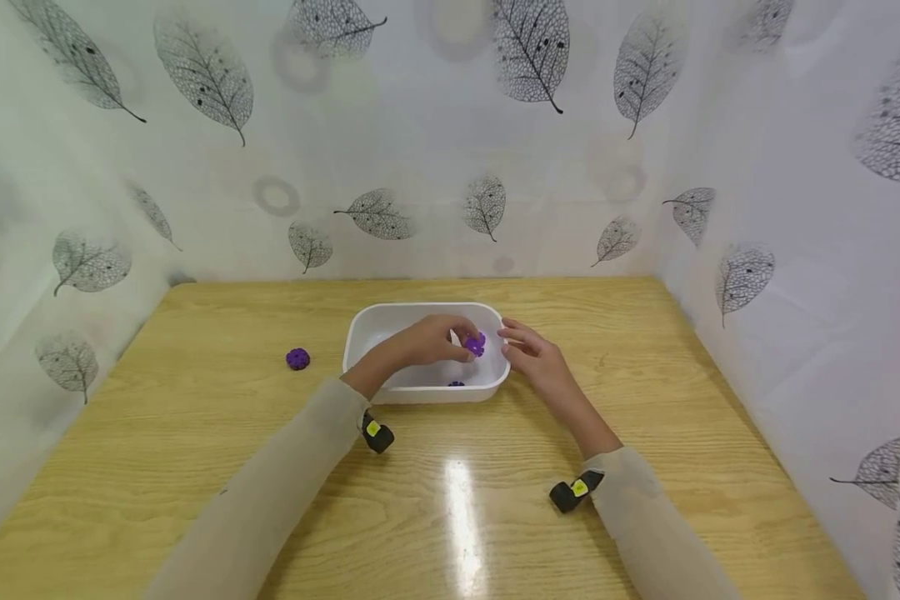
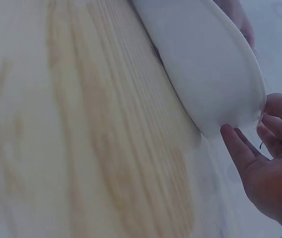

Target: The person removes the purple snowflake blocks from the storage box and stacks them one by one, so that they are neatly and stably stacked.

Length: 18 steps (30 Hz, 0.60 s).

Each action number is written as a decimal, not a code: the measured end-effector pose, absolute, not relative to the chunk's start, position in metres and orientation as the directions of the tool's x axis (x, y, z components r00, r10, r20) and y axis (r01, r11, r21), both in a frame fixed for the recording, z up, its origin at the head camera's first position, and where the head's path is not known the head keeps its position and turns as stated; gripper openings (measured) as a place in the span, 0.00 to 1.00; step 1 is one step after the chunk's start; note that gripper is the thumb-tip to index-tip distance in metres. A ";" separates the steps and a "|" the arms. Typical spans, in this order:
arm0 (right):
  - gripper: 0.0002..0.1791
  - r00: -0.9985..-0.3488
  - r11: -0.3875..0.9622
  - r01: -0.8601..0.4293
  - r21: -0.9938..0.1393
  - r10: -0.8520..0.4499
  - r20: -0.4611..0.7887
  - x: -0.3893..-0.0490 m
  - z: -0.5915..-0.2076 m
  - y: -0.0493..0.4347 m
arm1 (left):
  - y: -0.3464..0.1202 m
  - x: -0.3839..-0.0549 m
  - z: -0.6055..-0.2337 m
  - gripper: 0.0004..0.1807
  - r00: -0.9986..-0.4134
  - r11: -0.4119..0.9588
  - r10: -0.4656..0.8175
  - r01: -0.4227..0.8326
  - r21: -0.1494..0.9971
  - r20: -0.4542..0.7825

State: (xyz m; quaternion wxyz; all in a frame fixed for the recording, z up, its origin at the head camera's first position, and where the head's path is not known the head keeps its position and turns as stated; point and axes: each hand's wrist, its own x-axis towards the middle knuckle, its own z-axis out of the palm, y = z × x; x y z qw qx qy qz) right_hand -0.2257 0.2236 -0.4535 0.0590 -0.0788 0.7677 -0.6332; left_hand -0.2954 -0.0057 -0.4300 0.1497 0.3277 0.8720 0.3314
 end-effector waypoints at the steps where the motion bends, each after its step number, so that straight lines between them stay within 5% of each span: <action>1: 0.25 -0.981 0.192 -0.048 -0.980 -0.195 0.010 -0.227 -0.456 0.225 | -0.010 -0.293 -0.427 0.18 -0.747 0.551 0.664 0.470 0.690 -0.021; 18: 0.24 -0.982 0.208 -0.020 -0.978 -0.187 -0.020 -0.225 -0.454 0.223 | -0.139 -0.238 -0.399 0.19 -0.873 0.431 0.463 0.372 0.822 0.153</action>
